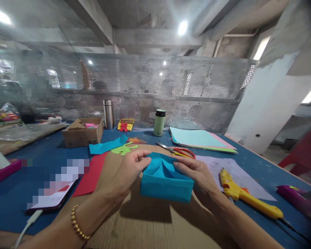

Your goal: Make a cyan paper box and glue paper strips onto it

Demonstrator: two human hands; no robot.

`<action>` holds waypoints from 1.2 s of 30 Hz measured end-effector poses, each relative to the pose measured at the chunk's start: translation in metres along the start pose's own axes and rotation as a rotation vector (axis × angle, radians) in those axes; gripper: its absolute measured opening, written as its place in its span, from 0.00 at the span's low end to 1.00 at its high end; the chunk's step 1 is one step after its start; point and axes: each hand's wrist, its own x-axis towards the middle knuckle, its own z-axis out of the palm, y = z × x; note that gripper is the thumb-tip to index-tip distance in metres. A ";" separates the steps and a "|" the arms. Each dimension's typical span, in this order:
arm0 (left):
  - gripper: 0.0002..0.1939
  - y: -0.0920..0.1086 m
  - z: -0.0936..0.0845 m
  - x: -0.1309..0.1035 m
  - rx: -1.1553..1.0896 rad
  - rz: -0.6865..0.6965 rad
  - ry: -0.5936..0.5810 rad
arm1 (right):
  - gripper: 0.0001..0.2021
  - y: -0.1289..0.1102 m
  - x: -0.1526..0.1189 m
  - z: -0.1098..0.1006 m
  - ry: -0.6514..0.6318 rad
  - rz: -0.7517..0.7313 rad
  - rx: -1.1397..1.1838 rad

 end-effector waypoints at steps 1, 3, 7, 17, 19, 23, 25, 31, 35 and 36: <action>0.11 0.001 0.000 0.000 0.001 -0.012 0.014 | 0.19 0.001 0.001 0.000 -0.004 0.001 0.011; 0.10 0.003 0.000 0.000 -0.010 -0.049 0.034 | 0.19 0.002 0.002 -0.001 -0.010 0.009 0.024; 0.11 0.005 0.001 0.001 -0.054 -0.103 0.024 | 0.18 0.004 0.003 -0.002 -0.002 0.031 0.048; 0.17 -0.010 0.000 0.007 -0.223 -0.144 -0.052 | 0.20 0.003 0.002 -0.002 -0.038 0.041 0.033; 0.18 -0.015 0.000 0.009 -0.243 -0.169 -0.072 | 0.19 0.004 0.002 -0.003 -0.060 0.038 0.036; 0.16 -0.013 0.000 0.007 -0.178 -0.177 -0.016 | 0.18 0.003 0.001 -0.003 -0.099 0.019 0.062; 0.15 -0.008 0.001 0.005 -0.152 -0.154 -0.010 | 0.18 0.002 0.001 -0.003 -0.105 0.014 0.071; 0.12 -0.002 0.004 -0.001 -0.122 -0.123 0.025 | 0.17 0.005 0.002 -0.004 -0.051 0.014 0.042; 0.09 -0.004 0.006 -0.002 -0.176 -0.148 0.029 | 0.15 0.005 0.001 -0.002 -0.012 0.021 0.022; 0.08 -0.004 0.006 -0.003 -0.173 -0.149 0.035 | 0.15 0.005 0.001 -0.001 -0.004 0.017 0.013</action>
